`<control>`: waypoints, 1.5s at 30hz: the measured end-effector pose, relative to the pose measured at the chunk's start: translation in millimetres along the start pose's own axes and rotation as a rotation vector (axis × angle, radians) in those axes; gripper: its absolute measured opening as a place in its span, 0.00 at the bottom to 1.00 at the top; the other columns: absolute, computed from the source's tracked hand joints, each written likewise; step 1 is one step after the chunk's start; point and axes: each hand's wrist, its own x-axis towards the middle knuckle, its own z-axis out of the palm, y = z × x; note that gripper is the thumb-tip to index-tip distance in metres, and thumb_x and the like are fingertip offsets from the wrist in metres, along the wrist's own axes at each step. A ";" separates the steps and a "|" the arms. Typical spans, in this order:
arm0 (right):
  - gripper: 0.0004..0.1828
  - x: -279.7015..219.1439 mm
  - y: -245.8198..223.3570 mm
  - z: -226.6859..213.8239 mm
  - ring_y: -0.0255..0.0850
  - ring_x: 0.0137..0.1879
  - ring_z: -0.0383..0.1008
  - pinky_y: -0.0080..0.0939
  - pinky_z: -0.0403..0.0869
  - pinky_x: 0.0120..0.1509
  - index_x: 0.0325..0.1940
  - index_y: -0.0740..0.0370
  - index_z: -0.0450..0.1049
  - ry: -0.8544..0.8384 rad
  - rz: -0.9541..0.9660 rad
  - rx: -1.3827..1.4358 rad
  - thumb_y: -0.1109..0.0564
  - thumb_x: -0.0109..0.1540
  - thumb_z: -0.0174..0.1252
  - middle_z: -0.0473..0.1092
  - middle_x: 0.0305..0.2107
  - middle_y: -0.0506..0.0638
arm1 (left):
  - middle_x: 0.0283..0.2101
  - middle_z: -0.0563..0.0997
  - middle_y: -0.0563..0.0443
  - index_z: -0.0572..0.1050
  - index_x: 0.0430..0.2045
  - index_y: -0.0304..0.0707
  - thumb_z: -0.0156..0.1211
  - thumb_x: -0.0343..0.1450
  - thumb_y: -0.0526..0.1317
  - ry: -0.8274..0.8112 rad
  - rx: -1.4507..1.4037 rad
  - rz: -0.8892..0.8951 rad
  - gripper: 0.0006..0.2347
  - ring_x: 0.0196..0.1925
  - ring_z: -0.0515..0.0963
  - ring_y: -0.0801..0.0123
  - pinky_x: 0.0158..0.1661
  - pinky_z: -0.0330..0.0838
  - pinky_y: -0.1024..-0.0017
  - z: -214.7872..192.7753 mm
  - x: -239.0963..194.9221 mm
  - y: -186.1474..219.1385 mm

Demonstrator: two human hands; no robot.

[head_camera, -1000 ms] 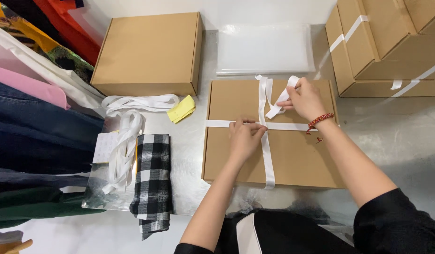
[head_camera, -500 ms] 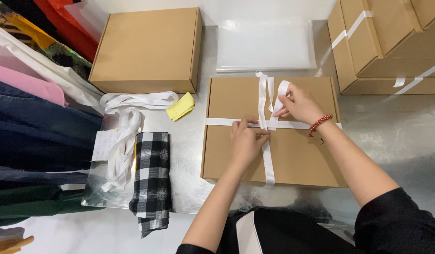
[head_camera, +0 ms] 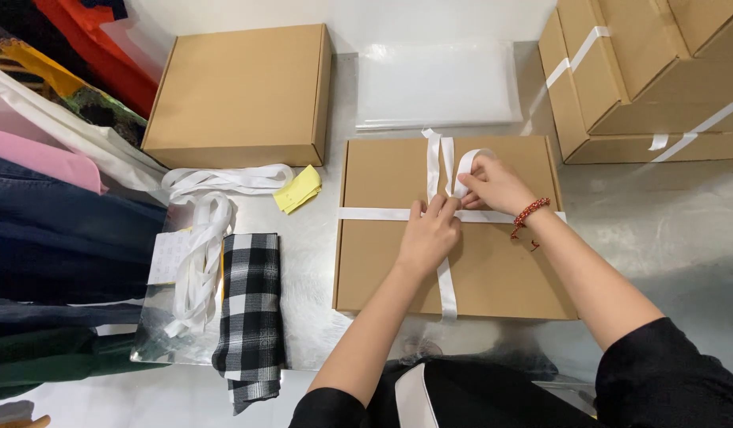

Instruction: The person closes a cardboard box containing a wrapped item and secures it with a white ribbon. They tie the ribbon into a bow on top of the box, then attach a yellow sticky note to the ribbon and write on it with a pencil.

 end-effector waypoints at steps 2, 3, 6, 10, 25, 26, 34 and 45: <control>0.20 -2.0 3.1 -0.7 0.57 0.40 0.85 0.47 0.86 0.45 0.58 0.79 0.66 -0.012 0.016 0.084 0.57 0.71 0.55 0.77 0.41 0.78 | 0.43 0.72 0.55 0.79 0.17 0.46 0.68 0.63 0.34 -0.002 -0.025 -0.010 0.05 0.50 0.71 0.60 0.44 0.62 0.60 -3.2 -0.6 -2.5; 0.18 -3.2 5.1 -0.9 0.59 0.40 0.84 0.48 0.86 0.47 0.58 0.80 0.65 -0.025 0.033 0.168 0.59 0.72 0.54 0.76 0.41 0.78 | 0.43 0.73 0.55 0.79 0.17 0.45 0.68 0.63 0.35 -0.005 -0.051 -0.022 0.04 0.50 0.71 0.60 0.44 0.62 0.59 -4.9 -1.2 -3.4; 0.19 -1.7 10.7 -2.7 0.61 0.42 0.84 0.51 0.85 0.49 0.58 0.81 0.64 -0.028 0.029 0.209 0.59 0.72 0.54 0.74 0.41 0.79 | 0.45 0.73 0.54 0.79 0.18 0.43 0.69 0.63 0.37 -0.017 -0.048 -0.032 0.04 0.50 0.70 0.59 0.45 0.62 0.58 -31.7 6.3 1.8; 0.18 4.8 21.4 0.0 0.61 0.42 0.84 0.49 0.85 0.48 0.58 0.80 0.63 -0.026 0.035 0.223 0.60 0.72 0.54 0.74 0.41 0.77 | 0.43 0.71 0.55 0.80 0.19 0.46 0.65 0.64 0.34 -0.037 0.006 0.016 0.03 0.48 0.70 0.61 0.43 0.61 0.59 -13.9 5.4 4.9; 0.18 2.8 35.3 3.9 0.57 0.40 0.84 0.49 0.86 0.46 0.57 0.80 0.64 0.004 0.023 0.291 0.60 0.71 0.56 0.74 0.37 0.73 | 0.39 0.74 0.53 0.80 0.20 0.46 0.65 0.63 0.33 0.029 0.048 -0.014 0.04 0.45 0.72 0.60 0.41 0.61 0.58 -7.8 -5.6 16.2; 0.18 -1.0 34.7 4.9 0.58 0.41 0.84 0.49 0.87 0.46 0.58 0.78 0.67 0.035 -0.010 0.321 0.60 0.70 0.59 0.74 0.42 0.72 | 0.38 0.74 0.53 0.79 0.20 0.45 0.65 0.63 0.32 0.036 0.037 -0.030 0.04 0.46 0.73 0.59 0.41 0.62 0.57 -6.9 -5.6 14.6; 0.43 -74.4 48.9 8.9 0.52 0.61 0.74 0.47 0.79 0.60 0.78 0.52 0.64 0.308 -0.334 -0.208 0.65 0.58 0.67 0.57 0.66 0.60 | 0.37 0.80 0.55 0.80 0.26 0.49 0.67 0.65 0.40 -0.055 -0.166 -0.295 0.02 0.50 0.78 0.60 0.46 0.66 0.58 -69.5 2.4 11.6; 0.07 -146.0 62.1 36.3 0.46 0.62 0.80 0.50 0.77 0.68 0.39 0.50 0.87 0.246 -0.532 -0.286 0.55 0.67 0.63 0.86 0.34 0.45 | 0.46 0.87 0.53 0.82 0.43 0.49 0.51 0.72 0.31 -0.212 -0.937 -0.551 0.13 0.56 0.82 0.53 0.54 0.75 0.59 -99.4 -19.7 10.5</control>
